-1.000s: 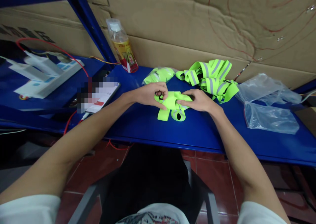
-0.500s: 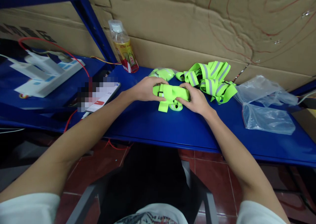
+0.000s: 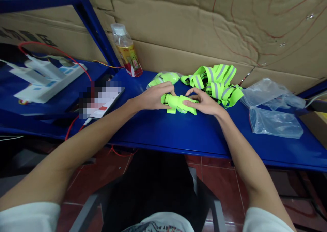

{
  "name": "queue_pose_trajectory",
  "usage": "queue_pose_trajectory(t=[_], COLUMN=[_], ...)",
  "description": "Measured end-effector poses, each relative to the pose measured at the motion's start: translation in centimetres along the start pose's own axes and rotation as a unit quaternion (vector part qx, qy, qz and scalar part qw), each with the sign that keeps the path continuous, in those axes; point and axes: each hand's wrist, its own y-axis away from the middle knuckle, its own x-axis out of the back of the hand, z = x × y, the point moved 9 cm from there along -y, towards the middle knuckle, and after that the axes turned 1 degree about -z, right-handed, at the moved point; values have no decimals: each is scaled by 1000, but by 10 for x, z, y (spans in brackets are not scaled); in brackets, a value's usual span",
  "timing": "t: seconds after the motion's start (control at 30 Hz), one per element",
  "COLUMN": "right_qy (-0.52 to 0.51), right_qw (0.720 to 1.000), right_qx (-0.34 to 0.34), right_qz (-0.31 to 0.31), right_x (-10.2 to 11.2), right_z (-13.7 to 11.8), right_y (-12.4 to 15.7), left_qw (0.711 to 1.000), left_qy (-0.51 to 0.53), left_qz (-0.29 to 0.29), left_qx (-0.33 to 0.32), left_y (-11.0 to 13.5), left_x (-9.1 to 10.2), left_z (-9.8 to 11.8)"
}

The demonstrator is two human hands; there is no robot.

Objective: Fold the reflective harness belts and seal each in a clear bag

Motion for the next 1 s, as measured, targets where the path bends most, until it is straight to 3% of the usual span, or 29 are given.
queue_pose_trajectory(t=[0.3,0.53,0.67,0.87,1.0], right_qy=[130,207,194,80,103], right_qw=[989,971,968,992,989], right_qx=[55,121,149,92,80], right_qz=[-55,17,49,31,65], right_x=[-16,-19,-18,-11,-2], right_z=[-17,-28,-31,-13,-7], right_y=[6,5,4,1,-2], left_qw=[973,959,977,996,999], left_qy=[201,247,185,49,-7], left_qz=[-82,-69,-31,-12,-9], left_qx=[83,119,103,76,53], left_y=[4,9,9,7,6], left_x=[-13,-19,-15,-8,-9], left_z=[-16,-27,-29,-18,-10])
